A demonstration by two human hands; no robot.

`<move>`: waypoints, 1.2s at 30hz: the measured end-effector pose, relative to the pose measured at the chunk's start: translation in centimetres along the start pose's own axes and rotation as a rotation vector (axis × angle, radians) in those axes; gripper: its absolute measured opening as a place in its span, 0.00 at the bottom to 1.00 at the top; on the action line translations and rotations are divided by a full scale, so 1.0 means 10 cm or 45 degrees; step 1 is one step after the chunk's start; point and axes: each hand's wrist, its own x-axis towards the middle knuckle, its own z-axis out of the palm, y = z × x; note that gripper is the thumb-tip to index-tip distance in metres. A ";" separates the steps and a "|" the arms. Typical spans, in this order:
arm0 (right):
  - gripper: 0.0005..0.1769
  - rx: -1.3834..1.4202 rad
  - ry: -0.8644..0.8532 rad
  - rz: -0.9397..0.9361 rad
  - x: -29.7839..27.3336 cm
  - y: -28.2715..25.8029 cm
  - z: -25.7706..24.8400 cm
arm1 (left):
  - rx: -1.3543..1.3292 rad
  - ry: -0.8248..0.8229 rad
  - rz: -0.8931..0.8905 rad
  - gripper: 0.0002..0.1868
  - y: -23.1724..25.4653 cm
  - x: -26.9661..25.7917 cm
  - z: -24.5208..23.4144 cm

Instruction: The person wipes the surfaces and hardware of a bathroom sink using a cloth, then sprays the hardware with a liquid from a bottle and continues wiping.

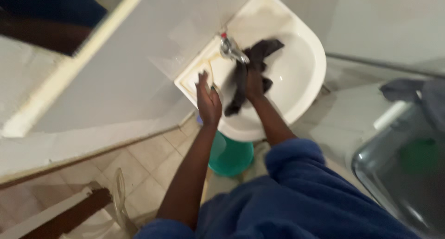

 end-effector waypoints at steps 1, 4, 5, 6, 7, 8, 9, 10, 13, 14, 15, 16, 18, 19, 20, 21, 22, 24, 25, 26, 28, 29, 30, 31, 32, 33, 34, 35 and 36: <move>0.23 -0.053 0.003 -0.143 0.07 0.04 -0.16 | -0.002 -0.009 0.009 0.29 0.03 -0.02 -0.01; 0.21 -0.251 -0.088 -0.313 0.38 0.15 -0.47 | 0.012 0.013 0.022 0.29 0.02 0.02 0.03; 0.19 -0.355 -0.160 -0.293 0.48 0.16 -0.54 | 0.014 0.024 0.024 0.28 0.02 0.00 0.05; 0.21 -0.306 -0.304 -0.338 0.53 0.15 -0.62 | 0.012 0.026 0.012 0.28 0.02 -0.04 0.05; 0.22 -0.253 -0.434 -0.394 0.69 0.11 -0.67 | 0.010 0.035 0.016 0.27 0.02 -0.02 0.06; 0.24 -0.200 -0.564 -0.449 0.81 0.07 -0.73 | 0.008 0.044 0.020 0.26 0.02 -0.01 0.06; 0.21 -0.233 -0.650 -0.545 0.92 0.04 -0.80 | 0.054 0.047 0.033 0.26 0.03 0.01 0.10; 0.18 -0.267 -0.735 -0.640 1.02 0.01 -0.86 | 0.101 0.051 0.044 0.25 0.05 0.02 0.14; 0.14 -0.303 -0.915 -0.701 1.24 -0.04 -0.93 | 0.231 0.068 0.044 0.23 0.10 0.20 0.38; 0.13 -0.317 -0.966 -0.682 1.30 -0.02 -0.96 | 0.258 0.075 0.034 0.22 0.14 0.29 0.56; 0.14 -0.289 -0.953 -0.747 1.33 0.00 -0.94 | 0.163 0.103 -0.052 0.24 0.18 0.37 0.73; 0.14 -0.261 -0.941 -0.812 1.41 0.01 -0.91 | 0.068 0.131 -0.137 0.26 0.21 0.50 0.91; 0.18 -0.167 -0.915 -0.899 1.53 0.06 -0.92 | -0.076 0.253 -0.211 0.29 0.30 0.61 1.20; 0.21 -0.081 -0.892 -0.924 1.54 0.05 -0.87 | -0.103 0.343 -0.189 0.30 0.29 0.70 1.26; 0.25 0.007 -0.871 -0.949 1.63 0.05 -0.79 | -0.131 0.432 -0.165 0.31 0.27 0.83 1.30; 0.21 -0.049 -0.947 -0.740 1.63 0.09 -0.76 | -0.083 0.424 -0.235 0.30 0.25 0.83 1.34; 0.18 -0.110 -1.018 -0.530 1.64 0.12 -0.71 | -0.036 0.414 -0.305 0.29 0.20 0.90 1.35; 0.17 0.022 -1.089 -0.216 1.48 0.21 -0.69 | -0.004 0.401 -0.476 0.28 0.20 0.77 1.38; 0.20 0.219 -1.069 -0.146 1.51 0.18 -0.65 | -0.020 0.422 -0.543 0.28 0.21 0.81 1.39; 0.24 0.413 -1.048 -0.073 1.56 0.13 -0.61 | -0.038 0.443 -0.610 0.27 0.21 0.85 1.37; 0.24 0.527 -1.105 0.196 1.60 0.00 -0.61 | -0.061 0.521 -0.499 0.22 0.22 0.88 1.39; 0.24 0.586 -1.131 0.338 1.59 -0.08 -0.60 | -0.066 0.555 -0.446 0.20 0.23 0.85 1.38; 0.23 0.553 -1.124 0.273 1.56 -0.15 -0.61 | -0.132 0.560 -0.478 0.20 0.26 0.79 1.39; 0.22 0.524 -1.108 0.192 1.58 -0.20 -0.59 | -0.201 0.572 -0.493 0.21 0.28 0.81 1.40; 0.22 0.495 -1.091 0.111 1.61 -0.23 -0.57 | -0.270 0.584 -0.507 0.21 0.28 0.82 1.40; 0.21 0.409 -1.086 -0.055 1.61 -0.21 -0.56 | -0.193 0.603 -0.394 0.20 0.28 0.83 1.39; 0.20 0.323 -1.077 -0.221 1.62 -0.17 -0.56 | -0.116 0.620 -0.280 0.19 0.25 0.83 1.36; 0.19 0.236 -1.066 -0.391 1.64 -0.10 -0.56 | -0.038 0.637 -0.165 0.18 0.22 0.84 1.35; 0.20 0.103 -1.104 -0.497 1.70 0.00 -0.60 | -0.026 0.621 -0.186 0.17 0.19 0.85 1.37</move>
